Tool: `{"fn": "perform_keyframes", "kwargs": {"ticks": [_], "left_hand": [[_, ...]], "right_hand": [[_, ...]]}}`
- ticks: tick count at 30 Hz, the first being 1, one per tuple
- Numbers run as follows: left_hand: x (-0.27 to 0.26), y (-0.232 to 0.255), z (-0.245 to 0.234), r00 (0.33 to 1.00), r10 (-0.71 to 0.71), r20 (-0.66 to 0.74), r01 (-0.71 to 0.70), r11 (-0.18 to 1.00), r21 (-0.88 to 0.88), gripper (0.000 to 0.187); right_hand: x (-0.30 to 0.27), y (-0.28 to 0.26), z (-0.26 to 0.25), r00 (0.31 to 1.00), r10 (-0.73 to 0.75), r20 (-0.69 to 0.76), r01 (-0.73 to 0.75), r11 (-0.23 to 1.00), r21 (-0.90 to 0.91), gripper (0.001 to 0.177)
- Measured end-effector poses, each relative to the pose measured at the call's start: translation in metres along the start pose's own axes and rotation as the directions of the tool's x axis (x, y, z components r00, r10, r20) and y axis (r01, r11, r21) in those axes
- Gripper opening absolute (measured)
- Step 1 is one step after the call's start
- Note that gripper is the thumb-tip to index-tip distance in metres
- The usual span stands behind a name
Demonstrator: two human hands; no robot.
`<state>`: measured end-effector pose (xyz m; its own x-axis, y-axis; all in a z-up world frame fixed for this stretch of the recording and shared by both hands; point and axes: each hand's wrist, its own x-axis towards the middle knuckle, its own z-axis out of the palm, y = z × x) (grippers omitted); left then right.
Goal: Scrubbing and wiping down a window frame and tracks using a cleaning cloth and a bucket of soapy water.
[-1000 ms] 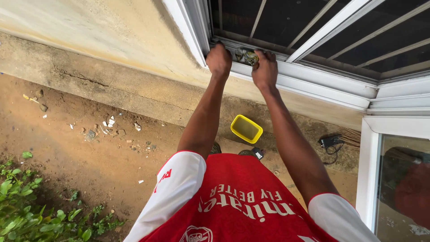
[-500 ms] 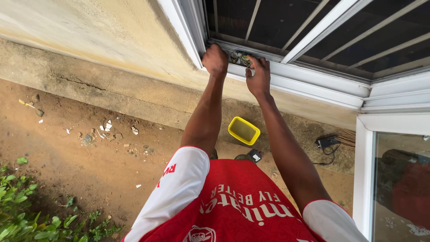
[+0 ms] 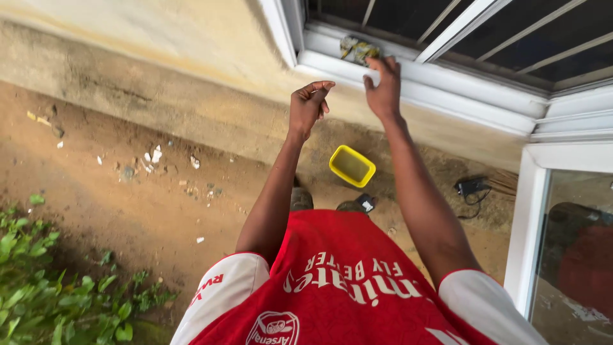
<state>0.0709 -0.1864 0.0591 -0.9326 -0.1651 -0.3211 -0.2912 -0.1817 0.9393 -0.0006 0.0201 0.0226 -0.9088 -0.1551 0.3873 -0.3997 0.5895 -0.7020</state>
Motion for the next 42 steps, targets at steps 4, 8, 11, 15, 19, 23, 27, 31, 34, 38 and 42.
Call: {"fn": "perform_keyframes", "kwargs": {"ticks": [4,8,11,15,19,23,27,31,34,38,42], "left_hand": [[0.001,-0.039,-0.019,0.998,0.059,0.029,-0.061,0.997,0.054,0.023],[-0.002,-0.055,-0.039,0.977,0.033,-0.21,0.127,0.698,0.705,0.02],[0.006,-0.077,-0.057,0.985,-0.06,-0.162,0.143,0.811,0.568,0.019],[0.011,-0.086,-0.065,0.995,-0.023,-0.101,0.062,0.912,0.406,0.019],[0.007,-0.064,-0.057,0.997,-0.037,-0.064,0.056,0.947,0.316,0.022],[0.012,-0.013,-0.018,0.967,0.256,0.023,-0.227,0.81,0.54,0.02],[0.037,0.008,0.03,0.849,0.493,0.191,-0.516,0.691,0.506,0.029],[0.08,-0.01,0.067,0.724,0.587,0.361,-0.641,0.38,0.667,0.046],[0.097,-0.028,0.076,0.77,0.506,0.389,-0.563,0.252,0.787,0.052],[0.105,-0.039,0.068,0.811,0.48,0.335,-0.462,0.172,0.87,0.041],[0.117,-0.033,0.052,0.831,0.474,0.291,-0.398,0.142,0.906,0.044]], "right_hand": [[0.005,0.009,0.009,1.0,0.001,-0.005,-0.001,1.0,-0.03,0.039],[0.009,0.007,0.005,1.0,0.028,0.01,-0.027,0.999,-0.019,0.036],[0.007,0.016,0.006,0.998,0.044,0.043,-0.046,0.998,0.031,0.033],[0.007,0.013,0.005,1.0,0.02,0.022,-0.021,0.999,0.03,0.033],[0.008,0.016,0.009,1.0,0.007,0.008,-0.007,1.0,-0.013,0.036],[0.012,0.013,0.017,0.999,0.021,-0.037,-0.023,0.999,-0.048,0.043],[0.012,0.009,0.019,0.995,-0.074,-0.072,0.065,0.991,-0.114,0.047],[0.007,0.013,0.018,0.996,-0.025,0.08,0.046,0.96,-0.275,0.043],[0.006,0.007,0.008,0.989,-0.035,0.144,0.07,0.965,-0.252,0.047],[0.01,0.008,0.009,0.978,-0.117,0.171,0.151,0.969,-0.198,0.04],[0.026,0.006,0.03,0.967,-0.081,0.24,0.105,0.99,-0.089,0.04]]}}
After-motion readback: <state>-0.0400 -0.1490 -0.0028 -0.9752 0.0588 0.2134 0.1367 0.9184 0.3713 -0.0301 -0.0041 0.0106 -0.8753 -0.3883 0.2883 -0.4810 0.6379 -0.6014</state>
